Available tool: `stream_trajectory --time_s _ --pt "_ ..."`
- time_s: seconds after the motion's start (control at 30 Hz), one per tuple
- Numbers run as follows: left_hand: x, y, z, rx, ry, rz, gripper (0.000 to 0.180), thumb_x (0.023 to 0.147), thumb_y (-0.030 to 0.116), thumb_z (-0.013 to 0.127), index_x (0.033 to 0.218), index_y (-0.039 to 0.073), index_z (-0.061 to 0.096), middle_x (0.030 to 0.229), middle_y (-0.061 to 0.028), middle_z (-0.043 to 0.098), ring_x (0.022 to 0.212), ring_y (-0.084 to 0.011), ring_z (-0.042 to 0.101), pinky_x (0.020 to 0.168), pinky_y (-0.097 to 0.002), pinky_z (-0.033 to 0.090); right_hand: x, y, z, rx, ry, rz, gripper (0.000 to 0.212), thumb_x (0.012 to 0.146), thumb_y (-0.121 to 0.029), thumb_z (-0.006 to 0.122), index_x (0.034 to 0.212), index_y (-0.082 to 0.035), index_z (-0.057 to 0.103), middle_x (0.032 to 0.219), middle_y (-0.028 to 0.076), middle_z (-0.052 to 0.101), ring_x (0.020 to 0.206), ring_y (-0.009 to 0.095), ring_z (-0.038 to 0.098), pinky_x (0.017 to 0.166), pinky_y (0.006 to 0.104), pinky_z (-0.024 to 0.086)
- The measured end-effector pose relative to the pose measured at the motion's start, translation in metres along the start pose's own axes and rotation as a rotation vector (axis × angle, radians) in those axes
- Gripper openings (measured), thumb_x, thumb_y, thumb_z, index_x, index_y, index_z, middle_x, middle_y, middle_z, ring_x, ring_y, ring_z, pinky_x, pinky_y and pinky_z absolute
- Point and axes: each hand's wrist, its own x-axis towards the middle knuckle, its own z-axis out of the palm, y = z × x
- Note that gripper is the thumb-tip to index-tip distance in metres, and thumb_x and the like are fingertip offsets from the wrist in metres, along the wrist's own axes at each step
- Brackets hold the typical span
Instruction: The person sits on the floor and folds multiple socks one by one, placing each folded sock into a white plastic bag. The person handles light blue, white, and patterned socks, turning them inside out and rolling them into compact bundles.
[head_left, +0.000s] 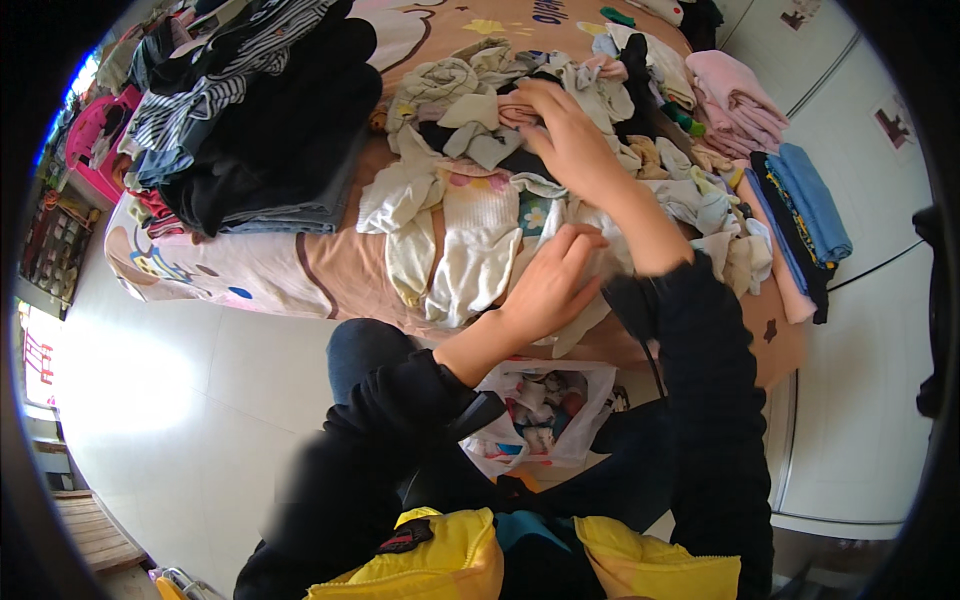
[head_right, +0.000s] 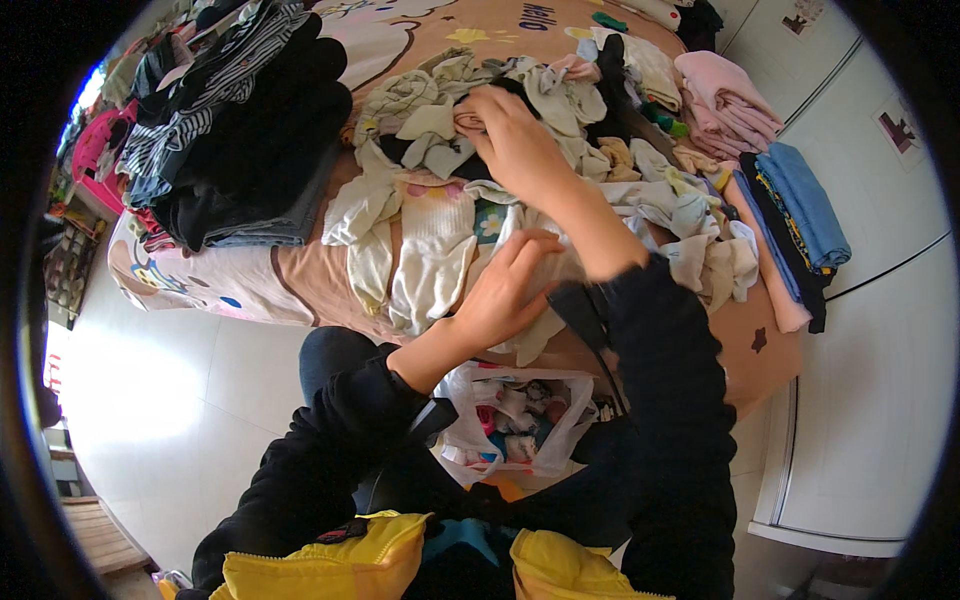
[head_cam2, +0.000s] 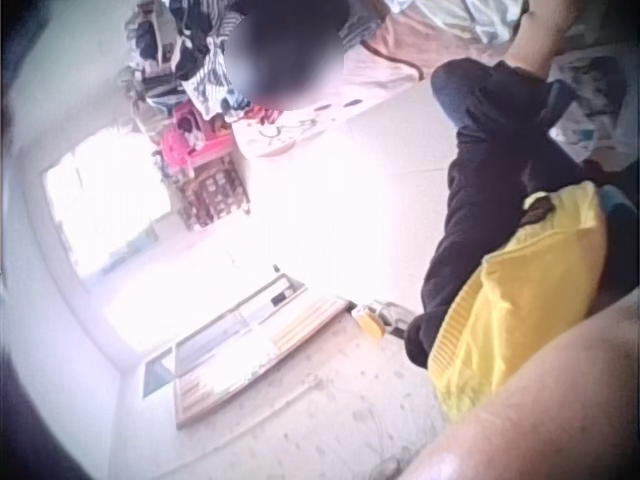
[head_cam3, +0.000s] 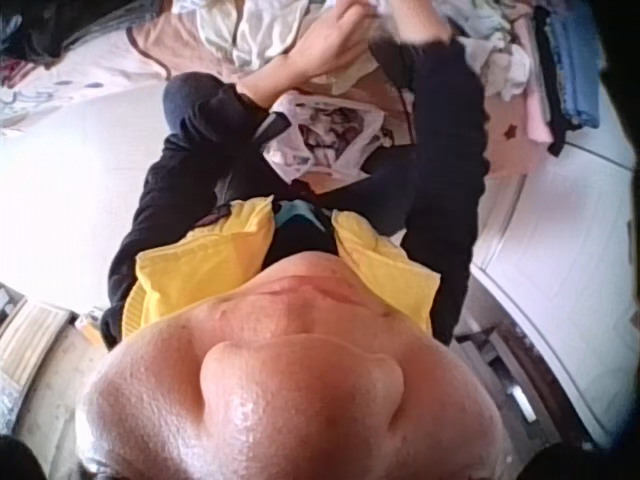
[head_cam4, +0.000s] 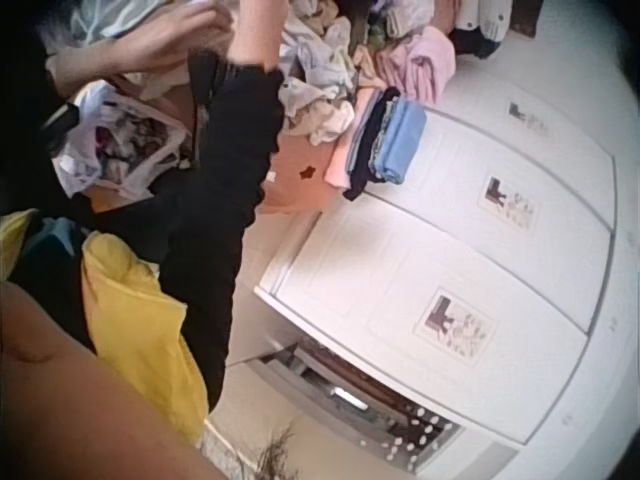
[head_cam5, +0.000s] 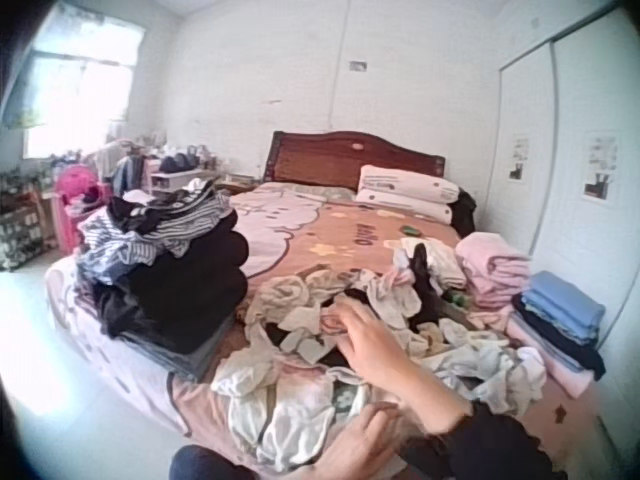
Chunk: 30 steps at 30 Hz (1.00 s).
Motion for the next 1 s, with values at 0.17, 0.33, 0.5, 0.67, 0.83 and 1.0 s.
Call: stream_trajectory --time_s 0.17,0.33,0.5,0.67,0.83,1.0 --pt "-0.001 0.000 -0.005 -0.205 0.057 -0.208 0.051 0.076 -0.009 0.063 0.124 -0.002 0.047 0.120 -0.0178 0.049 0.107 -0.0323 0.058 0.090 -0.0361 0.049 0.025 0.047 0.022 -0.063 -0.383 0.239 0.034 0.087 -0.023 0.063 0.113 0.000 0.063 0.106 0.019 0.064 0.094 0.038 0.060 0.082 0.0392 0.049" --pt "0.001 -0.011 -0.002 -0.507 0.261 -0.353 0.051 0.092 -0.001 0.061 0.134 0.001 0.032 0.130 -0.0158 0.044 0.111 -0.0247 0.060 0.084 -0.0339 0.055 0.004 0.068 -0.001 0.921 0.216 0.912 0.023 0.092 -0.013 0.058 0.110 -0.003 0.067 0.110 0.005 0.068 0.103 0.020 0.063 0.083 0.0338 0.051" --pt "0.005 -0.015 -0.002 -0.783 0.330 -0.394 0.058 0.094 -0.002 0.059 0.140 0.004 0.024 0.132 -0.0209 0.043 0.113 -0.0288 0.061 0.089 -0.0372 0.056 -0.019 0.068 -0.041 1.222 0.279 0.886 0.023 0.093 -0.010 0.059 0.115 -0.005 0.064 0.104 0.002 0.067 0.096 0.013 0.063 0.084 0.0296 0.049" --pt "0.010 -0.010 -0.009 -0.948 0.303 -0.429 0.069 0.097 0.002 0.057 0.149 0.013 0.013 0.137 -0.0242 0.042 0.115 -0.0335 0.062 0.095 -0.0405 0.054 -0.044 0.059 -0.057 0.833 0.252 0.754 0.020 0.090 -0.016 0.070 0.105 -0.005 0.062 0.095 -0.001 0.064 0.085 0.007 0.057 0.077 0.0233 0.045" --pt "0.014 -0.007 -0.015 -1.041 0.218 -0.443 0.075 0.099 0.005 0.055 0.154 0.021 0.006 0.141 -0.0277 0.042 0.115 -0.0358 0.062 0.097 -0.0425 0.053 -0.081 0.043 -0.070 0.543 0.253 0.800 0.023 0.091 -0.018 0.071 0.104 -0.003 0.060 0.090 0.000 0.061 0.082 0.007 0.054 0.072 0.0231 0.043" --pt "0.012 -0.008 -0.008 -1.014 0.195 -0.440 0.067 0.098 0.003 0.055 0.151 0.012 0.017 0.139 -0.0245 0.044 0.120 -0.0359 0.059 0.100 -0.0428 0.051 -0.123 0.039 -0.075 0.521 0.445 0.872 0.032 0.093 -0.020 0.069 0.115 -0.002 0.055 0.096 0.003 0.060 0.083 0.008 0.054 0.072 0.0238 0.045"
